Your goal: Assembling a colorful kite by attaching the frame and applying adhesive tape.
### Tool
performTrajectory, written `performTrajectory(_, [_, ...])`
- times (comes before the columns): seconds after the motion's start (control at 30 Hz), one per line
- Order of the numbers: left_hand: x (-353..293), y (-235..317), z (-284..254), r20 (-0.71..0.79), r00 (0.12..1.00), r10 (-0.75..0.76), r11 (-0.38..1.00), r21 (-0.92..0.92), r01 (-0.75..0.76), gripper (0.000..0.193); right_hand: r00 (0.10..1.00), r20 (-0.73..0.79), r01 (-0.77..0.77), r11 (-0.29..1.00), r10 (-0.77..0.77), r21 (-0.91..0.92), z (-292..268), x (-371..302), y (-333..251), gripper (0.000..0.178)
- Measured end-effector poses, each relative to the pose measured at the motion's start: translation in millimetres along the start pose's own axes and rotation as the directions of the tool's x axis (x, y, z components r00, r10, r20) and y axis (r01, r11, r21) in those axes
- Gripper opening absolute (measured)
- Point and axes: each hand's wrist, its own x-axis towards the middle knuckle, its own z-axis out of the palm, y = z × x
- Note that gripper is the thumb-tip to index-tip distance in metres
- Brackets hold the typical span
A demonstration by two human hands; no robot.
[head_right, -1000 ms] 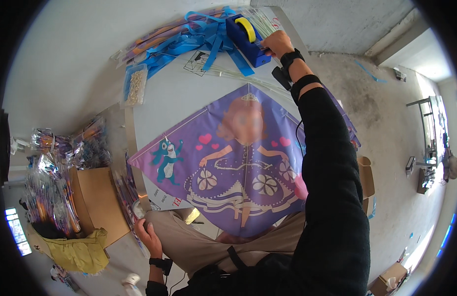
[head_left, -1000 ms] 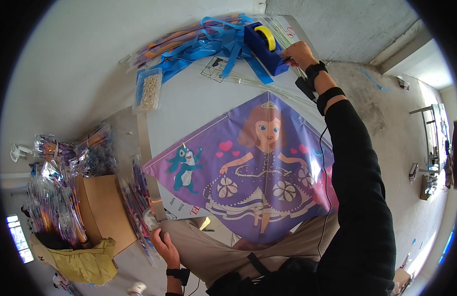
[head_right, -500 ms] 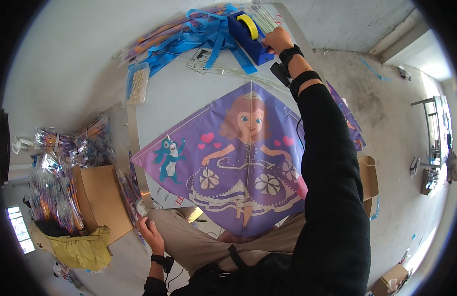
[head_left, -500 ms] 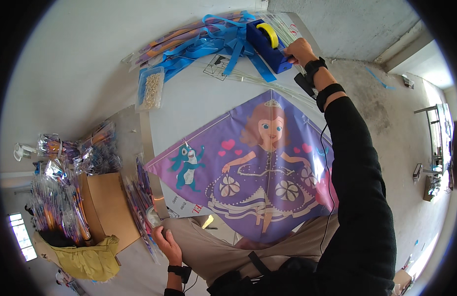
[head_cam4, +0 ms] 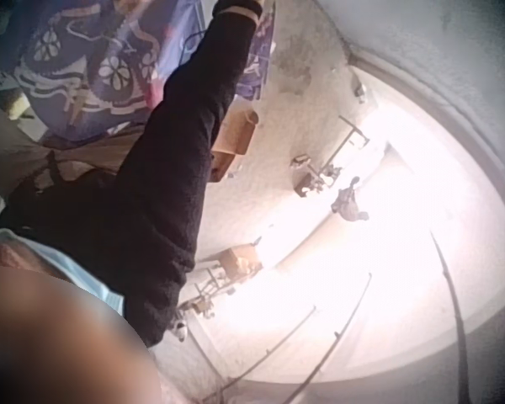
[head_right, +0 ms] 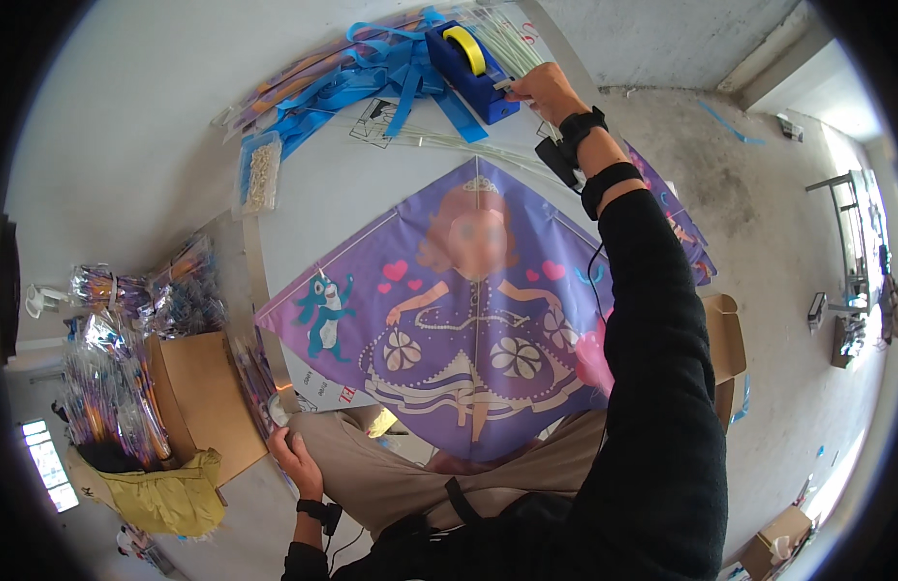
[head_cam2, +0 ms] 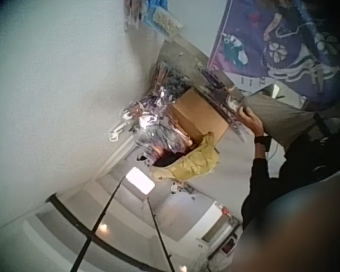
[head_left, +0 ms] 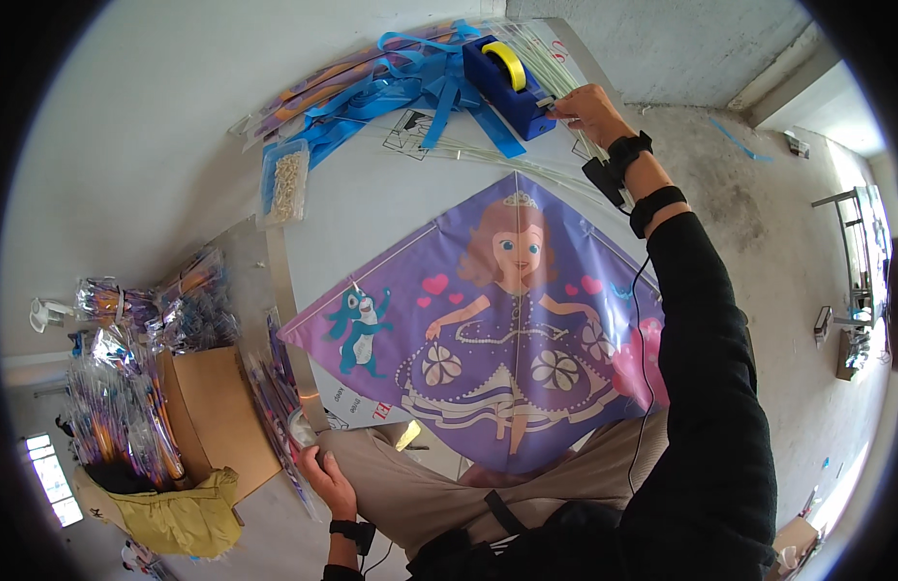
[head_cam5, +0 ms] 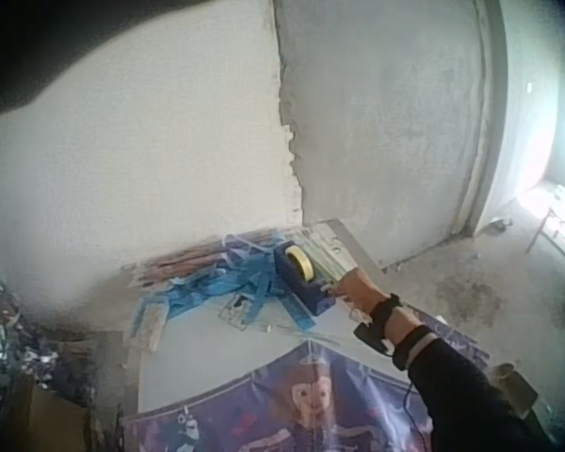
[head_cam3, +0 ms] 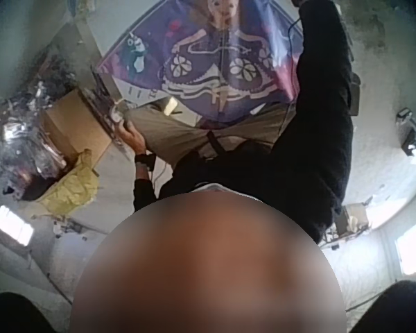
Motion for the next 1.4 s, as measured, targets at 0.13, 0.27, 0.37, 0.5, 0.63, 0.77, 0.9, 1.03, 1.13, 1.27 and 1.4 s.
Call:
performTrajectory(0.13, [0.1, -0.8, -0.3, -0.004, 1.0, 0.002, 1.0, -0.005, -0.002, 0.025, 0.999, -0.013, 0.034, 0.993, -0.036, -0.109, 1.2, 4.4, 11.0, 0.021])
performTrajectory(0.27, [0.4, -2.3, -0.2, 0.003, 1.0, 0.014, 1.0, -0.005, -0.014, 0.025, 0.997, -0.063, 0.035, 0.972, -0.051, -0.233, 2.1, 10.5, 20.0, 0.024])
performTrajectory(0.37, [-0.1, -2.9, 0.3, 0.004, 1.0, 0.001, 1.0, -0.015, -0.001, 0.025, 0.991, -0.129, -0.088, 0.918, 0.041, -0.388, 9.7, 13.5, 22.0, 0.027])
performTrajectory(0.5, [-0.3, -3.5, 1.4, 0.0, 1.0, 0.0, 1.0, 0.001, 0.0, 0.025, 0.956, -0.282, -0.104, 0.808, -0.08, -0.58, 26.3, 8.1, 25.5, 0.03])
performTrajectory(0.63, [-0.7, -3.6, 0.6, -0.007, 1.0, 0.006, 1.0, -0.001, -0.006, 0.025, 0.862, -0.425, -0.159, 0.648, -0.277, -0.745, 41.4, 7.2, 31.7, 0.029])
performTrajectory(0.77, [-1.7, -3.6, -0.9, -0.007, 1.0, -0.006, 1.0, -0.015, 0.006, 0.026, 0.872, -0.426, -0.238, 0.549, -0.243, -0.801, 44.3, 14.1, 34.1, 0.03])
performTrajectory(0.9, [-2.5, -3.7, 0.3, -0.038, 0.999, -0.009, 1.0, -0.023, 0.008, 0.025, 0.86, -0.501, -0.35, 0.598, -0.1, -0.721, 39.5, 19.1, 23.1, 0.036])
performTrajectory(1.03, [-1.5, -3.5, 1.8, -0.041, 0.999, -0.029, 0.998, -0.064, 0.027, 0.025, 0.876, -0.482, -0.378, 0.594, -0.02, -0.711, 39.9, 13.6, 11.1, 0.036])
performTrajectory(1.13, [-0.3, -3.1, 1.1, -0.032, 0.999, -0.028, 0.999, -0.041, 0.027, 0.025, 0.9, -0.417, -0.29, 0.54, -0.127, -0.79, 45.3, 10.0, 7.2, 0.039])
performTrajectory(1.27, [-4.0, -4.4, -1.4, -0.054, 0.999, -0.005, 0.998, -0.06, 0.002, 0.025, 0.91, -0.413, -0.331, 0.515, -0.049, -0.791, 38.3, 12.0, 4.4, 0.046])
performTrajectory(1.4, [-4.0, -5.0, -0.1, -0.06, 0.998, -0.004, 0.997, -0.076, -0.001, 0.025, 0.891, -0.416, -0.44, 0.575, 0.183, -0.69, 31.2, 22.6, 1.1, 0.05])
